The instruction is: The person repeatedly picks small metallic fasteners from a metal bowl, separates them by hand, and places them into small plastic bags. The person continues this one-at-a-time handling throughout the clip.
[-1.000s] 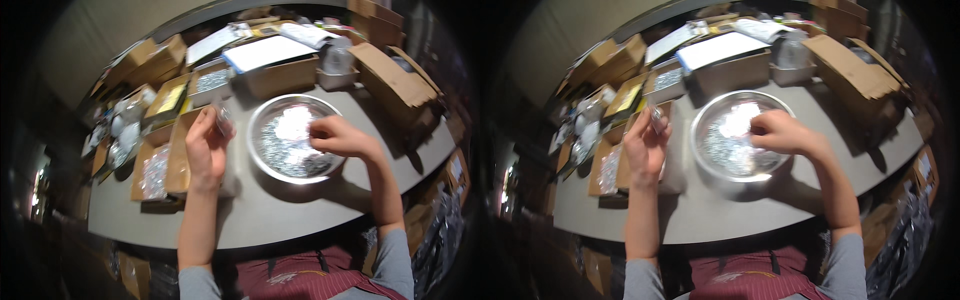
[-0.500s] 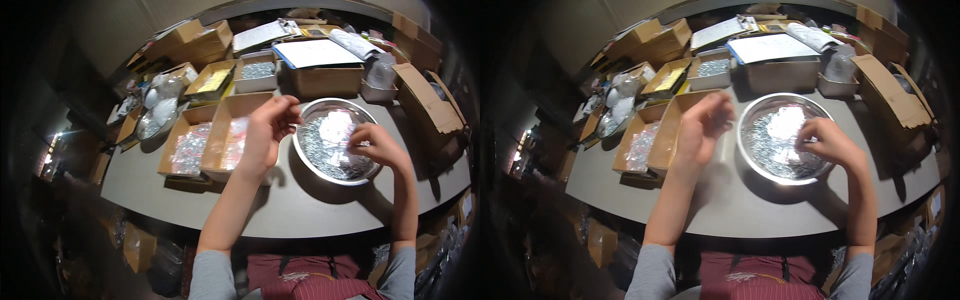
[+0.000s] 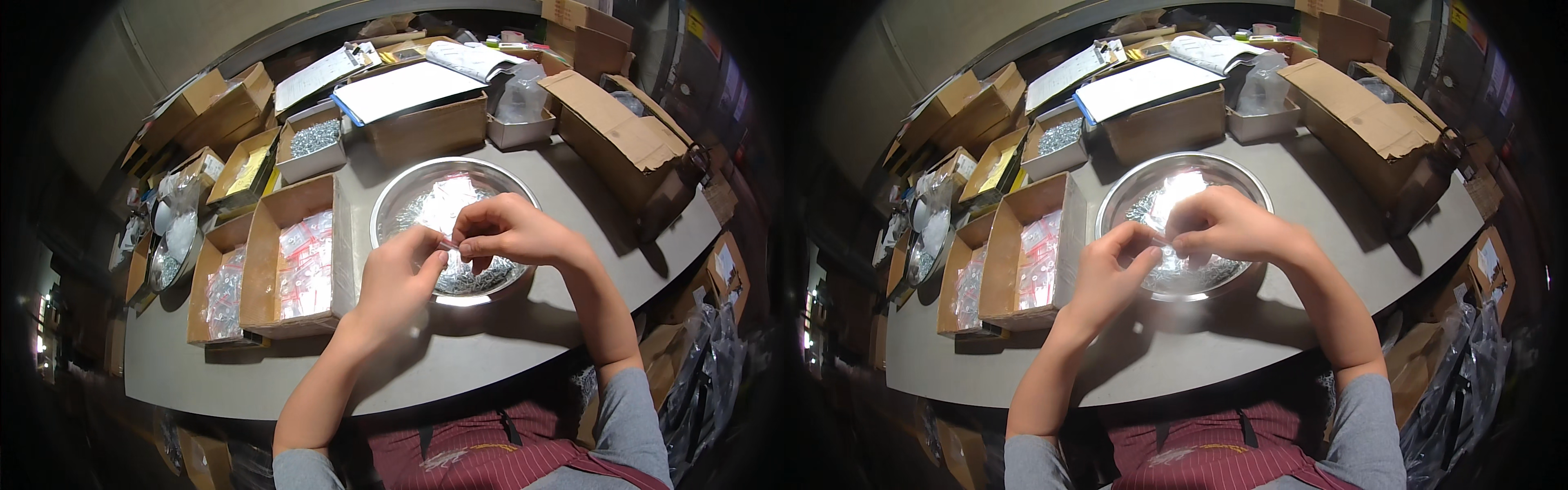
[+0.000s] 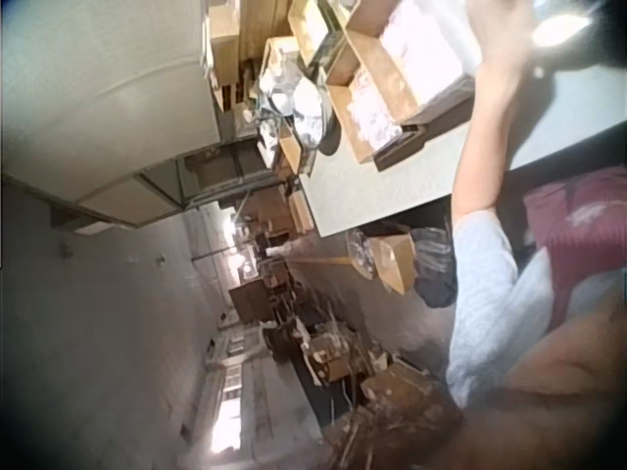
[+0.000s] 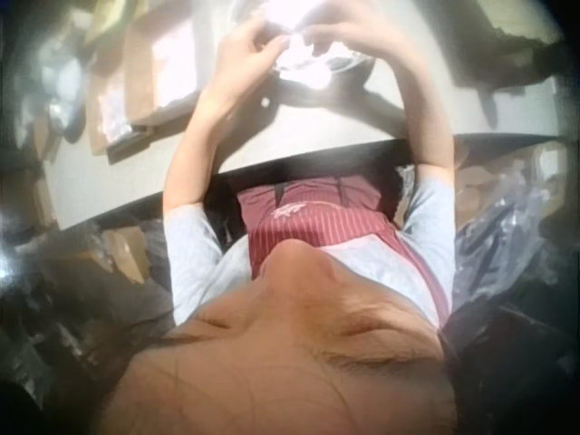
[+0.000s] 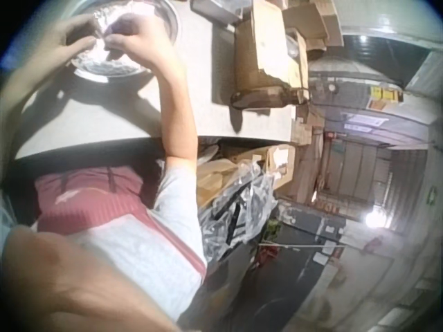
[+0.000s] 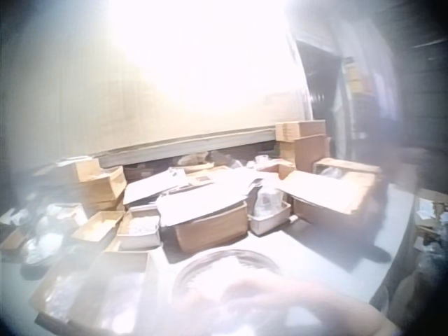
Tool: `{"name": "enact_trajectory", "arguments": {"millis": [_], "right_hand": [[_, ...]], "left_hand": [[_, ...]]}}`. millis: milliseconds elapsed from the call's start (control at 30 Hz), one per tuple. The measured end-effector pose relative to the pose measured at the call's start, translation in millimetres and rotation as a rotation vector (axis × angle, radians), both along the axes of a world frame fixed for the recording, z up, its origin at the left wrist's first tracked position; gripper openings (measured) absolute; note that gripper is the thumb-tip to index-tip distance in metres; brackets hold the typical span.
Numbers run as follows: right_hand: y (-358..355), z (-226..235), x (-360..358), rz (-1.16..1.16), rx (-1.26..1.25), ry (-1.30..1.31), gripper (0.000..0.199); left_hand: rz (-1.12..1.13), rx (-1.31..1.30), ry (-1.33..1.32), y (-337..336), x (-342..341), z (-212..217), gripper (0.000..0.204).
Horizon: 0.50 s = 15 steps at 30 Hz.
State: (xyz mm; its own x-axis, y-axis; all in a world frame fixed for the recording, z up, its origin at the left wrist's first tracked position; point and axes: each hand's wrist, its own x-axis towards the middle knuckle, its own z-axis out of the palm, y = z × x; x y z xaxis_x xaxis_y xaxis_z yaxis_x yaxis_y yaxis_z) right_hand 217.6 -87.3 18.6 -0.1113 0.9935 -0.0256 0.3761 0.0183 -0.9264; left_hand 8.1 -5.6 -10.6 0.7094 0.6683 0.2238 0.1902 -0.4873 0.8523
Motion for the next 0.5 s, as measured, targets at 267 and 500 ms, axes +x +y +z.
{"name": "enact_trajectory", "arguments": {"millis": [267,500], "right_hand": [[-1,0,-5,0.023,0.022,-0.178,0.019],[5,-16,-7,-0.015,0.159,-0.107,0.025]], "left_hand": [[0.062,0.344,-0.112,4,0,-5,0.016],[0.025,0.407,-0.017,-1,-6,15,0.019]]}}
